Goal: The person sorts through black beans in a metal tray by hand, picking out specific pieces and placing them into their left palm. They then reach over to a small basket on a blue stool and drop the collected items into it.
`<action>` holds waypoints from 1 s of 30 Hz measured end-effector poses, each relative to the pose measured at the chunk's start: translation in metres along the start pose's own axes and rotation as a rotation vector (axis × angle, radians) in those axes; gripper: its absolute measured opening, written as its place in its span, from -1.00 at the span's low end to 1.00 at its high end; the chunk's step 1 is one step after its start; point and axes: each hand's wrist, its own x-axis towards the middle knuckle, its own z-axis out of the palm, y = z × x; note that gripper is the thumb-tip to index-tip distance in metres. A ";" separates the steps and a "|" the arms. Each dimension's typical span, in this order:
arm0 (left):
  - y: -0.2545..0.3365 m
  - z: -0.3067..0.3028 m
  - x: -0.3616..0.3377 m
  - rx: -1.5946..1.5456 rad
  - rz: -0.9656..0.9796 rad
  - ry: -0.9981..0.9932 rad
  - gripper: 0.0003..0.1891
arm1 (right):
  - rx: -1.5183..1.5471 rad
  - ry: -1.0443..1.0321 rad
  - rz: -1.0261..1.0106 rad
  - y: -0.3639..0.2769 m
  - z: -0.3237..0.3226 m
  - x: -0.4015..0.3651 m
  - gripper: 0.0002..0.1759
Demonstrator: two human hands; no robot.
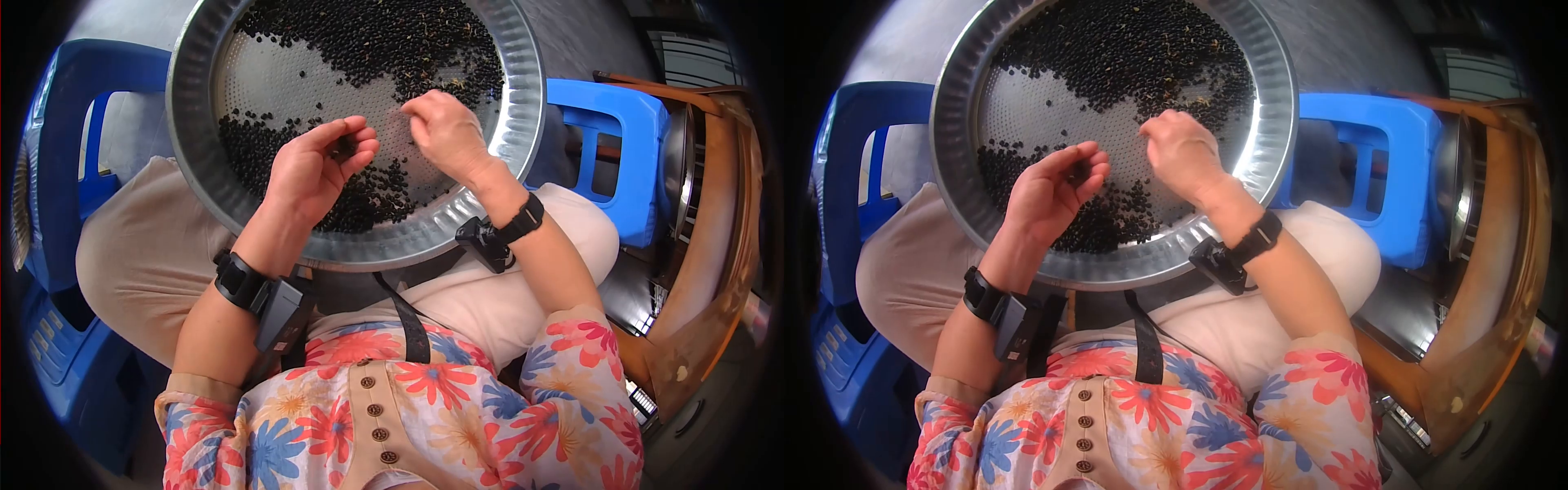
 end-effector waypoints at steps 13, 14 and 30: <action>-0.003 -0.001 0.003 0.021 -0.012 0.016 -0.73 | -0.006 0.006 -0.096 -0.010 0.002 -0.010 -0.85; -0.003 -0.001 0.003 0.017 -0.010 0.019 -0.73 | 0.032 0.013 -0.073 -0.008 0.002 -0.013 -0.87; -0.004 -0.002 0.004 0.016 -0.013 0.022 -0.74 | -0.051 0.109 0.104 0.019 0.000 0.005 -0.81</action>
